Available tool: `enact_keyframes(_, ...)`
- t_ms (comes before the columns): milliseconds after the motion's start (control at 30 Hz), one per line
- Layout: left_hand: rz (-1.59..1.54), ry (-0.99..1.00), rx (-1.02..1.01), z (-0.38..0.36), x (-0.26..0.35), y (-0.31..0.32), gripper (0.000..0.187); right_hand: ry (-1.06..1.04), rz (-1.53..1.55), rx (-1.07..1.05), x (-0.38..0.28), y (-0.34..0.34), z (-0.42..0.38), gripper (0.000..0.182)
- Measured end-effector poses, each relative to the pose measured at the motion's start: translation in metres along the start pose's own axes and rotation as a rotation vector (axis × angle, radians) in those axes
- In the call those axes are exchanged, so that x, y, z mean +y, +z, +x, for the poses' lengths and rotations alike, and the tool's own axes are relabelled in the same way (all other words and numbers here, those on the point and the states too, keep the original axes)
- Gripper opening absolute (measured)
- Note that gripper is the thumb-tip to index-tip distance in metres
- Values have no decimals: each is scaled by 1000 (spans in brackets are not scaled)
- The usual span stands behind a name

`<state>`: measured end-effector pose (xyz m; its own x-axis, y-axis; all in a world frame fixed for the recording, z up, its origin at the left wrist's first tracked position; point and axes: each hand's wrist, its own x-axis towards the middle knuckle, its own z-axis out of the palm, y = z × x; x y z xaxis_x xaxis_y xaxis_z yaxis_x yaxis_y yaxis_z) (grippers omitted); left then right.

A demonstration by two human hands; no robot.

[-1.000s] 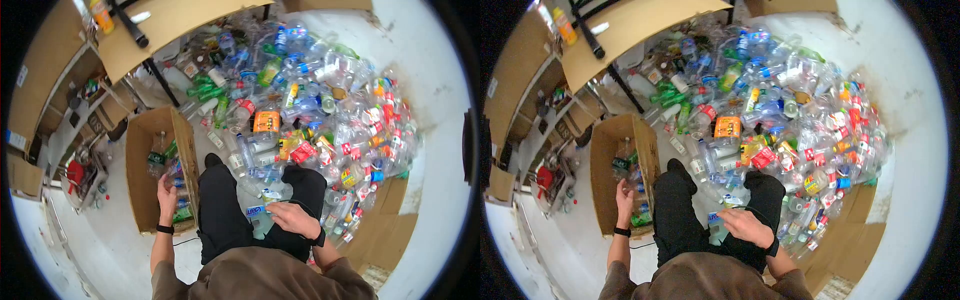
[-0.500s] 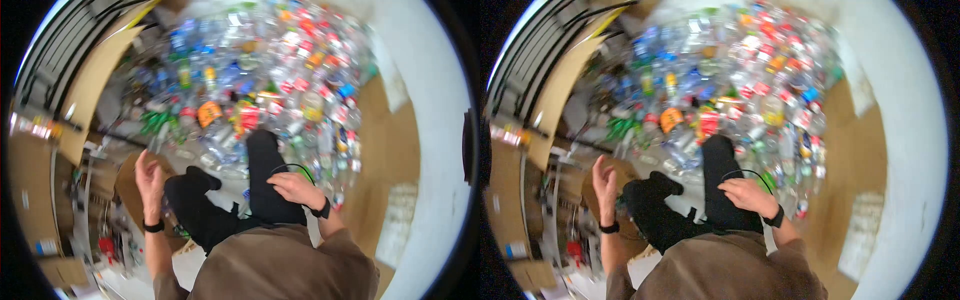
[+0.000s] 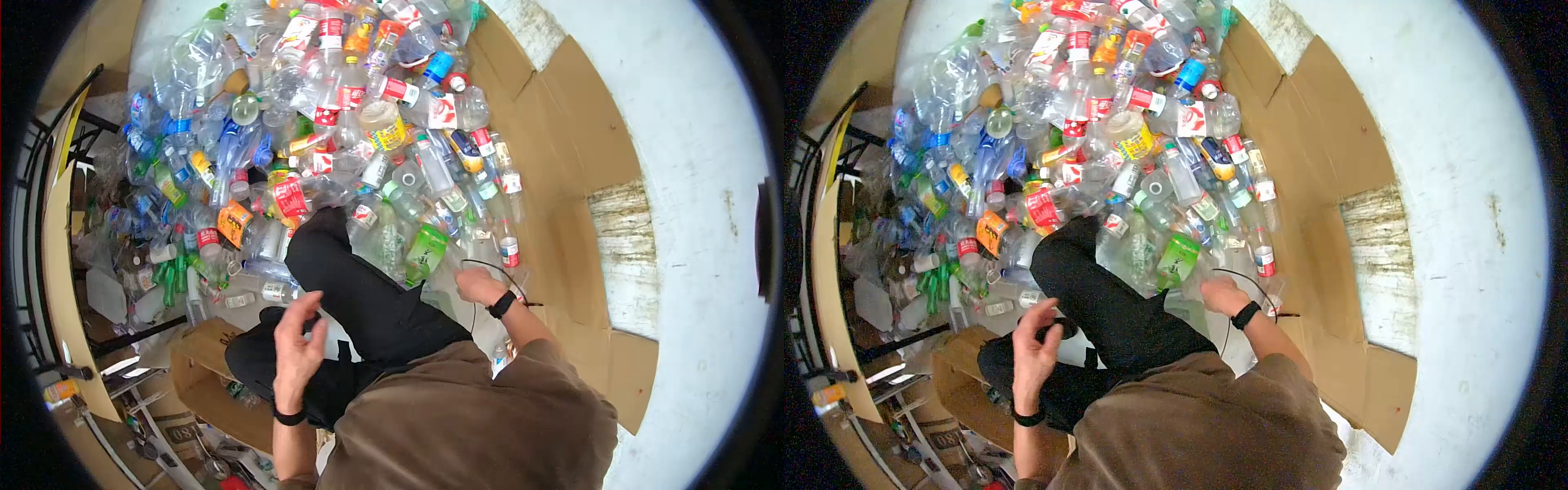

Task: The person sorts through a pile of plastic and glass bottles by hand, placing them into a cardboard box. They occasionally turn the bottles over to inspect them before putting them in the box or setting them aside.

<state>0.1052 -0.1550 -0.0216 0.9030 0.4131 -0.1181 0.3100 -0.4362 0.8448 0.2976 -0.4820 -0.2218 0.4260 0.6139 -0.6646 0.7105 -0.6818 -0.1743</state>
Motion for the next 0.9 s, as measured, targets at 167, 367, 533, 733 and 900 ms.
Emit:
enact_keyframes(167,-64,22,-117,42,3,50,36,1,708,-353,33,60,53,31)
enact_keyframes(367,49,192,182,80,-36,93,12,561,1732,372,54,97,122,20)
enact_keyframes(533,193,369,281,97,-33,109,17,373,1373,860,71,135,190,31)
enact_keyframes(733,283,402,254,105,-37,109,23,389,1228,673,15,33,200,50)
enact_keyframes(900,321,392,241,111,-33,110,24,495,958,650,-12,1,238,81)
